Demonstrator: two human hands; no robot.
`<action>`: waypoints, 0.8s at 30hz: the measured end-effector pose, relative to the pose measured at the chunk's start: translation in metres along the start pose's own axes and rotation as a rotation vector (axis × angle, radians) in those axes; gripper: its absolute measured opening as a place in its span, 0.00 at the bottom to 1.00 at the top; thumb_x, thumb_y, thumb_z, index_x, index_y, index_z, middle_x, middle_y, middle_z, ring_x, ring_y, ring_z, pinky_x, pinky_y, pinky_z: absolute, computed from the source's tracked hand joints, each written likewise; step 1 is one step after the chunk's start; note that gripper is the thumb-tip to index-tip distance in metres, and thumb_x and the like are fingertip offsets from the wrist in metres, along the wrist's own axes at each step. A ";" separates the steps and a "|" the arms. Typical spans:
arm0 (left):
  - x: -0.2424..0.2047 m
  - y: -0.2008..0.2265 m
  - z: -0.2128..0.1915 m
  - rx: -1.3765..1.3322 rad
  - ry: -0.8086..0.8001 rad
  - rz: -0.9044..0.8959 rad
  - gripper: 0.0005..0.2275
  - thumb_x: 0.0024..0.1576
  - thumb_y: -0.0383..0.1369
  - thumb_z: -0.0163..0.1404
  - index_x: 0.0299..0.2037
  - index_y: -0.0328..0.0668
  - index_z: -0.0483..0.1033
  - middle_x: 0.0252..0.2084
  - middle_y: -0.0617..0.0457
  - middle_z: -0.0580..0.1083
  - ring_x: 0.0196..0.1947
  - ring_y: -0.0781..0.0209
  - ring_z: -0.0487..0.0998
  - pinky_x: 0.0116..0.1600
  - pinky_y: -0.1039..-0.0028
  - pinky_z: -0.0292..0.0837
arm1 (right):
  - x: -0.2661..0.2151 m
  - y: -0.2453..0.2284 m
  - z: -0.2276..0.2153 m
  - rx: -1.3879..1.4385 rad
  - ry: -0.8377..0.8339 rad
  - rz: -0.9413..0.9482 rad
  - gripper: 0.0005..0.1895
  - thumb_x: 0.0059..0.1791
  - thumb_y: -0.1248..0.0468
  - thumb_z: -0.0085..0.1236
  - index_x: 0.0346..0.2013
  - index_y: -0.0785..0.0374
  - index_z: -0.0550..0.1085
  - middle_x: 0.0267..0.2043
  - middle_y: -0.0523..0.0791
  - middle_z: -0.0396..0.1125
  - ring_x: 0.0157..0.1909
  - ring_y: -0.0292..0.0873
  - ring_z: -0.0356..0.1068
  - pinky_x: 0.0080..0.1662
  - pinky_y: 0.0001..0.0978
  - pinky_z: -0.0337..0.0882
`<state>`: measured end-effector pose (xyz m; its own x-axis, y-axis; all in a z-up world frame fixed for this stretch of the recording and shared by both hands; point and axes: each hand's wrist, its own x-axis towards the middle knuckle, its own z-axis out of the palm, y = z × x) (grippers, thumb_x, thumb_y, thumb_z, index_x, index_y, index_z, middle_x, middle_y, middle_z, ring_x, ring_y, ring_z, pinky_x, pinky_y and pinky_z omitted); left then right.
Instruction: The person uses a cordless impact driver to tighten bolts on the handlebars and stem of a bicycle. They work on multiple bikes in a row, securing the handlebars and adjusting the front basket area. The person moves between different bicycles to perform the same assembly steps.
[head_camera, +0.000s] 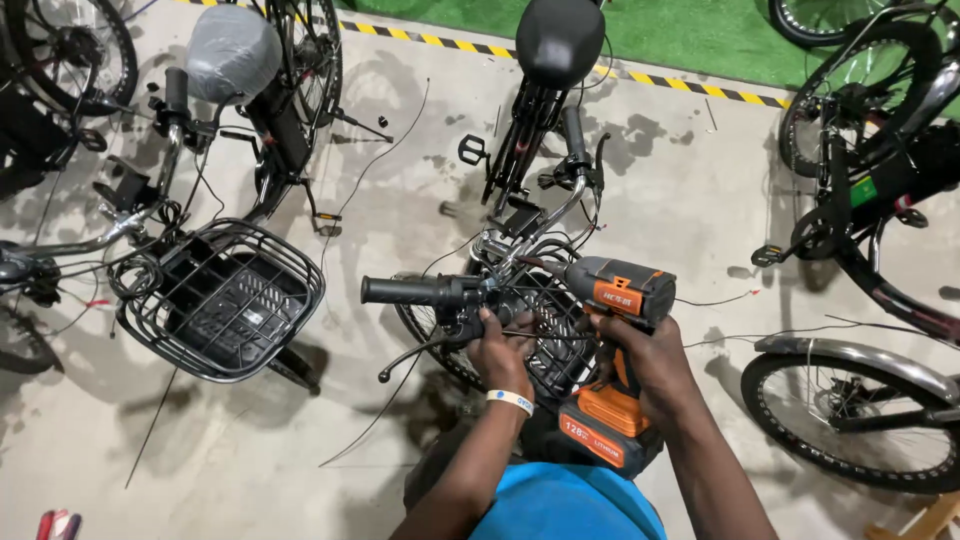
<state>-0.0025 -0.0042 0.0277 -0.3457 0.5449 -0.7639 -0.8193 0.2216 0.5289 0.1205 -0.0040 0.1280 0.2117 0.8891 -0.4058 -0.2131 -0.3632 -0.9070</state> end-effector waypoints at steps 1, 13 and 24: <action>-0.004 0.005 0.003 0.048 0.006 0.055 0.17 0.62 0.44 0.41 0.44 0.35 0.70 0.26 0.43 0.75 0.27 0.50 0.79 0.42 0.60 0.73 | 0.006 -0.001 -0.003 0.002 -0.027 -0.001 0.10 0.38 0.71 0.62 0.29 0.71 0.70 0.15 0.52 0.60 0.10 0.48 0.61 0.12 0.40 0.61; 0.062 0.108 -0.012 0.301 0.043 0.218 0.19 0.62 0.46 0.40 0.35 0.34 0.69 0.13 0.59 0.54 0.09 0.68 0.56 0.16 0.81 0.52 | 0.034 -0.038 0.036 -0.259 -0.182 0.011 0.13 0.40 0.69 0.63 0.34 0.75 0.71 0.13 0.56 0.61 0.10 0.51 0.63 0.12 0.40 0.62; 0.133 0.210 -0.010 0.449 -0.042 0.241 0.17 0.60 0.44 0.44 0.32 0.37 0.72 0.12 0.60 0.51 0.07 0.70 0.50 0.14 0.81 0.46 | 0.073 -0.052 0.138 -0.617 -0.123 -0.041 0.26 0.43 0.66 0.55 0.49 0.77 0.56 0.15 0.56 0.63 0.14 0.50 0.65 0.17 0.37 0.67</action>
<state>-0.2253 0.1072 0.0332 -0.4748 0.6532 -0.5899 -0.4382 0.4059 0.8020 0.0155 0.1182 0.1608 0.0893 0.9180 -0.3863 0.3903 -0.3891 -0.8344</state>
